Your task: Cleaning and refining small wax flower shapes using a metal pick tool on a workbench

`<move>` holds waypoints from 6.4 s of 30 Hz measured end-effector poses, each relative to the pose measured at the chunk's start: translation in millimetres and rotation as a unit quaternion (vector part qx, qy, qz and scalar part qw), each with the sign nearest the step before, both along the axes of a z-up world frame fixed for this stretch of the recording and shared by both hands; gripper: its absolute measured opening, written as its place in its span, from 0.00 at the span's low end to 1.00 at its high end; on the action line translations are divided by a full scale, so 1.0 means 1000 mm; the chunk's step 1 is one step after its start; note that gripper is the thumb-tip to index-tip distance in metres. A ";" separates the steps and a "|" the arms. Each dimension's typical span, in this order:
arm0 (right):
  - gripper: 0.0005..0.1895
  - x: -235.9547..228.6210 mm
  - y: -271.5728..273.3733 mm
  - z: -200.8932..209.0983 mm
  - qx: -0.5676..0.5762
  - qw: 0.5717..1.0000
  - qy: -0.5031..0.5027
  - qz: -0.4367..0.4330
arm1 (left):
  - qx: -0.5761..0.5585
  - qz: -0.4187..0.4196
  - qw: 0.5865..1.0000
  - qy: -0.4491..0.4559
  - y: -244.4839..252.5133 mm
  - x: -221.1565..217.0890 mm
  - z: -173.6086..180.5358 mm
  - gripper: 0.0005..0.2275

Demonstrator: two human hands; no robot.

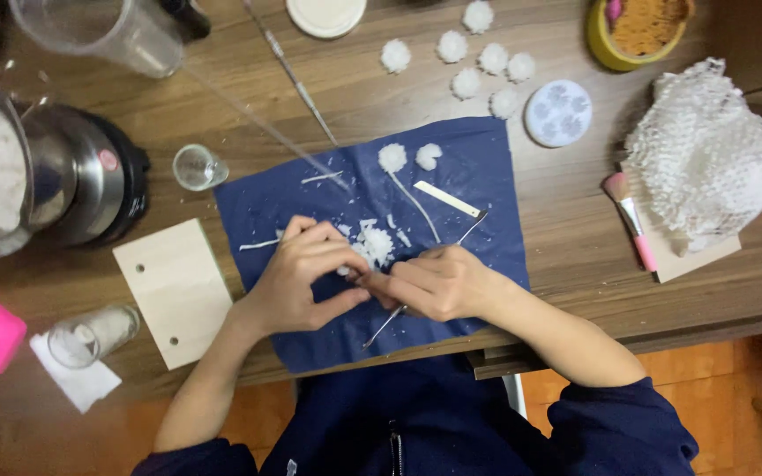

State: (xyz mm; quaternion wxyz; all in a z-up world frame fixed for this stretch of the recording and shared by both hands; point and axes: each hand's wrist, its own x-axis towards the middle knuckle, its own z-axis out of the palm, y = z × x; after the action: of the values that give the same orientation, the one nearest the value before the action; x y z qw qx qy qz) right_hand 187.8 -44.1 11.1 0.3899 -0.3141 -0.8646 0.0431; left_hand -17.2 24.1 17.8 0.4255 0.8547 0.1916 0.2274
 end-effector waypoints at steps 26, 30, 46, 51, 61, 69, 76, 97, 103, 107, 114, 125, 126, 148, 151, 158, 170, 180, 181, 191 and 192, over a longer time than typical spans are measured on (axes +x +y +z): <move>0.19 -0.010 -0.014 -0.007 0.080 0.960 -0.191 -0.188 | -0.173 0.116 0.977 -0.045 -0.031 0.017 -0.027 0.09; 0.17 -0.017 -0.012 -0.018 0.103 0.971 -0.101 -0.192 | -0.169 0.104 0.974 -0.111 -0.024 0.021 -0.029 0.09; 0.10 -0.006 0.000 0.005 -0.268 0.950 0.075 -0.144 | -0.293 0.213 0.905 -0.223 -0.015 0.001 -0.030 0.09; 0.06 -0.001 -0.007 -0.011 -0.274 0.943 0.124 -0.141 | -0.225 0.197 0.929 -0.216 -0.013 0.006 -0.020 0.08; 0.07 0.019 -0.019 -0.008 -0.129 0.970 0.200 -0.056 | -0.002 0.190 0.965 -0.180 -0.015 0.003 -0.020 0.03; 0.20 -0.011 -0.007 -0.007 -0.021 0.997 0.070 -0.029 | 0.074 0.195 0.958 -0.198 -0.017 0.004 -0.022 0.03; 0.12 -0.007 -0.008 0.001 -0.173 0.974 0.137 -0.056 | 0.011 0.209 0.957 -0.199 -0.018 0.004 -0.013 0.02; 0.10 -0.011 0.000 0.016 -0.333 0.913 0.238 -0.006 | -0.020 0.132 0.966 -0.222 -0.021 0.008 -0.017 0.03; 0.10 -0.010 -0.002 0.018 -0.362 0.900 0.242 0.006 | 0.056 0.135 0.964 -0.220 -0.022 0.010 -0.018 0.04; 0.08 -0.008 -0.001 0.015 -0.371 0.895 0.246 0.014 | 0.100 0.147 0.960 -0.217 -0.024 0.012 -0.015 0.05; 0.08 -0.014 0.001 0.017 -0.382 0.886 0.262 -0.004 | 0.274 0.213 0.917 -0.197 -0.030 0.011 -0.023 0.02; 0.10 -0.016 -0.004 0.016 -0.413 0.878 0.235 -0.055 | 0.422 0.258 0.860 -0.127 -0.032 0.011 -0.024 0.01; 0.12 -0.016 -0.005 0.015 -0.419 0.878 0.225 -0.060 | 0.412 0.255 0.865 -0.131 -0.031 0.012 -0.025 0.01; 0.11 -0.006 0.000 0.024 -0.425 0.893 0.134 -0.058 | 0.169 0.172 0.966 -0.092 -0.012 0.007 -0.013 0.06; 0.16 -0.005 0.001 0.030 -0.436 0.890 0.111 -0.068 | 0.176 0.166 0.967 -0.075 -0.012 0.008 -0.017 0.06; 0.12 -0.003 -0.006 0.010 -0.393 0.914 0.069 -0.068 | 0.097 0.121 0.984 -0.091 -0.017 0.008 -0.024 0.03; 0.12 0.005 0.003 0.013 -0.390 0.913 -0.050 -0.112 | 0.254 0.055 0.966 -0.012 -0.008 -0.001 -0.029 0.05; 0.23 0.024 -0.016 -0.010 -0.094 0.993 0.044 -0.064 | 0.252 0.139 0.919 0.271 0.021 -0.054 -0.002 0.16; 0.23 0.019 -0.013 -0.005 -0.098 0.992 0.039 -0.064 | 0.247 0.139 0.921 0.268 0.020 -0.055 -0.009 0.16; 0.18 0.006 -0.003 -0.010 -0.023 0.996 -0.039 -0.075 | 0.230 0.200 0.952 -0.027 0.003 -0.012 -0.009 0.06; 0.20 0.004 -0.001 -0.009 -0.030 0.996 -0.043 -0.074 | 0.177 0.202 0.960 -0.079 -0.002 -0.007 -0.008 0.08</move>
State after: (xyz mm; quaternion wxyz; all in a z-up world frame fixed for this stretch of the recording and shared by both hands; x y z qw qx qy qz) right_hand 192.0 -45.6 2.1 0.3446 -0.3902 -0.8534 0.0259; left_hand -24.2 22.5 9.7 0.2262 0.8392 0.2828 0.4057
